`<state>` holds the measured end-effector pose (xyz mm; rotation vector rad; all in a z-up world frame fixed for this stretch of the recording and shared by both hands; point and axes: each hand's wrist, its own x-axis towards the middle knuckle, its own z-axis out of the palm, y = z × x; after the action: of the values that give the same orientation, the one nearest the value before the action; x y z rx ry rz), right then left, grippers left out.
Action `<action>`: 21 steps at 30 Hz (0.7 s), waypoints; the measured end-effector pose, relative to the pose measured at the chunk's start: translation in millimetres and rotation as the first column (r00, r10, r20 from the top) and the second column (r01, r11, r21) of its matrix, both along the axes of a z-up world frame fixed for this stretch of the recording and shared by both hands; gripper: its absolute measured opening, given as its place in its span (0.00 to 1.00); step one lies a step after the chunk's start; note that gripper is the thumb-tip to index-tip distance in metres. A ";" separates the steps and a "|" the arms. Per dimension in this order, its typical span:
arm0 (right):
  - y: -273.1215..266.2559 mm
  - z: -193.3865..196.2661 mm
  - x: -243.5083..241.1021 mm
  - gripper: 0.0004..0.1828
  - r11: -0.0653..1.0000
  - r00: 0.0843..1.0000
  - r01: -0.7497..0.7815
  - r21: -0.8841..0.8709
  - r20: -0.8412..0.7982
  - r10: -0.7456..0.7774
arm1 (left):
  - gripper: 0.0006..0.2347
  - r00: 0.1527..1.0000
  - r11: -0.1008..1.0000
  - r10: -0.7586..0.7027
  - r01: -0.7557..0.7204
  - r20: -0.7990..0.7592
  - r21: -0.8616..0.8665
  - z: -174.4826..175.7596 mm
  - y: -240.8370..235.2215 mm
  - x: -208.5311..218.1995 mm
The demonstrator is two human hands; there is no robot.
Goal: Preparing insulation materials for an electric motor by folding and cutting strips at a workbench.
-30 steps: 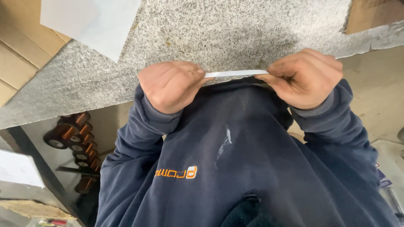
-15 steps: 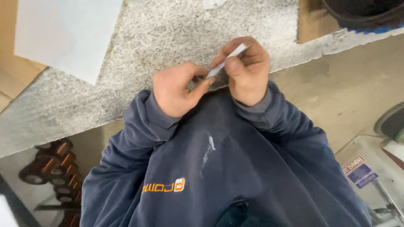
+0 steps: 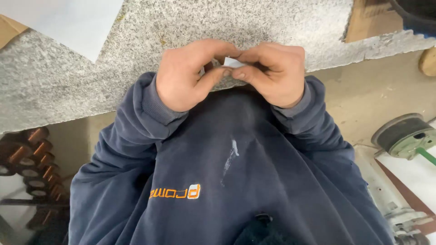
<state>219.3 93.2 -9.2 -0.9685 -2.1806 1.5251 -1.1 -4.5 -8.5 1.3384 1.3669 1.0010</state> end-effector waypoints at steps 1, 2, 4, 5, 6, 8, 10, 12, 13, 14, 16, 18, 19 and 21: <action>1.8 4.6 -0.7 0.11 1.000 1.000 0.003 0.001 0.004 -0.003 | 0.13 1.000 1.000 -0.003 0.003 0.004 0.001 -1.9 -3.2 -0.9; 4.0 9.2 -1.0 0.12 0.999 0.999 -0.022 0.029 0.036 0.021 | 0.10 1.000 1.000 -0.001 0.001 -0.027 -0.004 -3.9 -6.0 -1.3; 7.1 17.0 1.9 0.13 0.998 0.996 -0.041 0.057 0.077 0.036 | 0.08 0.999 1.000 -0.007 0.007 -0.050 -0.008 -3.0 -6.9 -1.7; 8.5 19.3 3.2 0.12 0.996 0.995 -0.056 0.069 0.090 0.049 | 0.08 1.000 0.998 0.030 -0.031 -0.005 -0.059 0.7 -6.5 -2.8; 9.7 21.7 4.4 0.11 0.994 0.993 -0.071 0.080 0.102 0.062 | 0.08 0.997 0.992 0.070 -0.065 0.038 -0.111 4.6 -6.1 -4.1; 9.3 21.2 4.8 0.10 0.990 0.992 -0.088 0.108 0.105 0.076 | 0.08 0.997 0.995 0.033 -0.026 0.065 -0.100 -1.3 -6.2 -7.5; 7.7 20.7 7.5 0.09 0.987 0.990 -0.099 0.129 0.112 0.084 | 0.07 0.995 0.995 -0.011 0.020 0.095 -0.094 -1.3 -2.9 -9.4; 4.3 18.4 8.7 0.09 0.979 0.993 -0.085 0.184 0.100 0.068 | 0.16 0.947 0.997 -0.043 0.061 0.317 -0.047 5.9 2.6 -13.1; 4.5 18.7 7.2 0.09 0.981 0.994 -0.085 0.173 0.088 0.071 | 0.16 0.951 0.996 -0.038 0.059 0.307 -0.060 5.1 3.4 -11.3; 4.6 19.0 5.6 0.10 0.973 0.995 -0.085 0.215 0.078 0.069 | 0.17 0.952 0.998 -0.054 0.059 0.301 -0.010 4.2 4.0 -9.6; 5.3 20.3 0.8 0.11 0.966 0.996 -0.083 0.244 0.054 0.072 | 0.18 0.957 0.998 -0.064 0.059 0.282 0.026 1.6 -0.4 -4.7; 8.4 25.0 -1.5 0.13 0.953 0.996 -0.086 0.290 0.046 0.076 | 0.09 0.988 1.000 0.007 -0.004 0.151 -0.019 -4.8 -5.4 4.5; 8.5 24.5 -0.2 0.13 0.954 0.996 -0.081 0.288 0.045 0.072 | 0.09 0.989 1.000 0.002 0.001 0.150 -0.020 -5.7 -6.3 5.6; 8.9 23.6 3.8 0.13 0.954 0.995 -0.092 0.285 0.053 0.080 | 0.08 0.998 0.996 0.043 -0.039 -0.050 0.081 -8.2 -6.9 8.8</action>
<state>223.1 102.2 14.4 -0.8260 -2.4156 1.1850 7.7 -11.4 -16.7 1.4092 1.4107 1.0648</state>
